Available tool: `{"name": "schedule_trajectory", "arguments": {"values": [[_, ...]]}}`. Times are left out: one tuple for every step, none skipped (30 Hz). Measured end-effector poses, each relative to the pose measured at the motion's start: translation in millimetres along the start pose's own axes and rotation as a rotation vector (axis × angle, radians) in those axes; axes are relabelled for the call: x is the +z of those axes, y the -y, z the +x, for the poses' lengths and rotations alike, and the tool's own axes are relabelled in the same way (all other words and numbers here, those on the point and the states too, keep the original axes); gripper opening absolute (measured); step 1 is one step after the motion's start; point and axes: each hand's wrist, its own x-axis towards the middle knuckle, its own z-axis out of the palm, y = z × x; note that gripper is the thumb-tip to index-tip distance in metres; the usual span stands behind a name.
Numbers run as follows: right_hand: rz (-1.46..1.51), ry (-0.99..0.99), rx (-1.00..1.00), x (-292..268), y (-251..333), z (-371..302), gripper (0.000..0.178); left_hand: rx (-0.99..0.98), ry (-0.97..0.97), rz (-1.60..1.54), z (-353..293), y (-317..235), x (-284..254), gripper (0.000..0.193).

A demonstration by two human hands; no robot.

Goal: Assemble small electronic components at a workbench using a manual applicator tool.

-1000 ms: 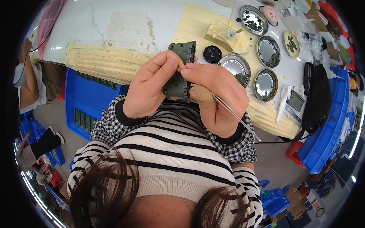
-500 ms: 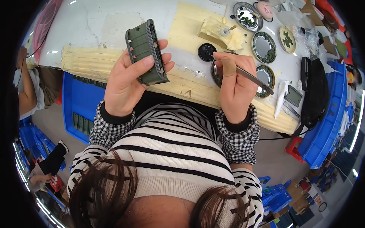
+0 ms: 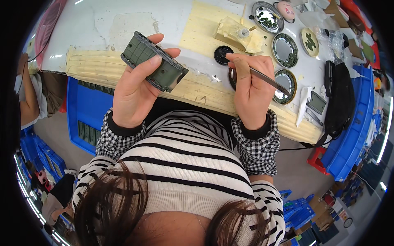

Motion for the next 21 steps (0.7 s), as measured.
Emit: {"name": "schedule_trajectory", "arguments": {"values": [[0.037, -0.019, 0.009, -2.2, 2.9, -0.8, 0.020, 0.003, 0.030, -0.079, -0.3, 2.2, -5.0, 0.043], [0.076, -0.037, 0.013, -4.5, 6.4, -0.9, 0.021, -0.007, 0.031, -0.121, 0.2, 2.4, -5.9, 0.043], [0.100, -0.044, -0.035, -7.1, 10.3, -1.3, 0.024, -0.019, 0.031, -0.163, 0.5, 2.8, -6.9, 0.043], [0.124, -0.052, -0.082, -10.1, 15.4, -2.0, 0.026, -0.047, 0.001, -0.167, 1.5, 3.0, -5.5, 0.042], [0.150, -0.062, -0.128, -12.9, 21.2, -3.7, 0.028, -0.058, -0.008, -0.157, 2.2, 4.1, -4.7, 0.042], [0.163, -0.023, -0.144, -15.6, 28.7, -5.0, 0.031, -0.068, -0.016, -0.148, 3.0, 5.2, -3.9, 0.042], [0.195, -0.003, -0.181, -14.0, 31.4, -5.3, 0.030, -0.059, -0.003, -0.126, 3.9, 8.1, -4.0, 0.042], [0.223, 0.016, -0.217, -12.4, 34.0, -5.2, 0.030, -0.060, 0.012, -0.137, 4.9, 9.1, -4.2, 0.042], [0.253, 0.036, -0.254, -11.9, 35.9, -5.2, 0.030, -0.061, 0.028, -0.148, 5.4, 10.0, -4.5, 0.042], [0.302, 0.090, -0.214, -12.9, 37.7, -6.0, 0.027, -0.070, 0.043, -0.191, 5.6, 10.2, -4.7, 0.042], [0.362, 0.077, -0.185, -9.9, 38.2, -7.2, 0.027, -0.080, 0.043, -0.199, 6.4, 10.5, -4.1, 0.042], [0.423, 0.063, -0.156, -4.2, 38.8, -9.2, 0.026, -0.090, 0.043, -0.207, 7.1, 10.6, -3.4, 0.042], [0.460, 0.059, -0.133, -2.2, 39.5, -10.2, 0.025, -0.096, 0.025, -0.180, 7.8, 11.1, -1.4, 0.042], [0.500, 0.058, -0.111, 0.2, 40.2, -11.1, 0.025, -0.095, 0.018, -0.173, 7.4, 11.2, -1.2, 0.042], [0.517, 0.066, -0.094, 0.6, 41.2, -12.2, 0.025, -0.094, 0.012, -0.167, 7.1, 11.1, -0.9, 0.042], [0.511, 0.080, -0.088, 0.1, 41.8, -12.3, 0.024, -0.090, 0.021, -0.180, 6.7, 11.1, -1.3, 0.043], [0.504, 0.096, -0.083, -0.3, 42.5, -12.8, 0.024, -0.089, 0.020, -0.184, 6.1, 11.2, -1.5, 0.043], [0.474, 0.119, -0.090, -2.2, 43.2, -11.8, 0.023, -0.087, 0.019, -0.189, 5.5, 11.4, -1.6, 0.044], [0.445, 0.142, -0.097, -3.0, 43.7, -11.4, 0.023, -0.088, 0.006, -0.184, 5.1, 11.9, -1.2, 0.044], [0.426, 0.145, -0.103, -3.2, 44.0, -11.4, 0.022, -0.086, 0.000, -0.172, 5.5, 12.3, -0.5, 0.044], [0.408, 0.148, -0.109, -3.2, 44.3, -11.4, 0.021, -0.084, -0.006, -0.159, 5.9, 12.7, 0.2, 0.045]]}}
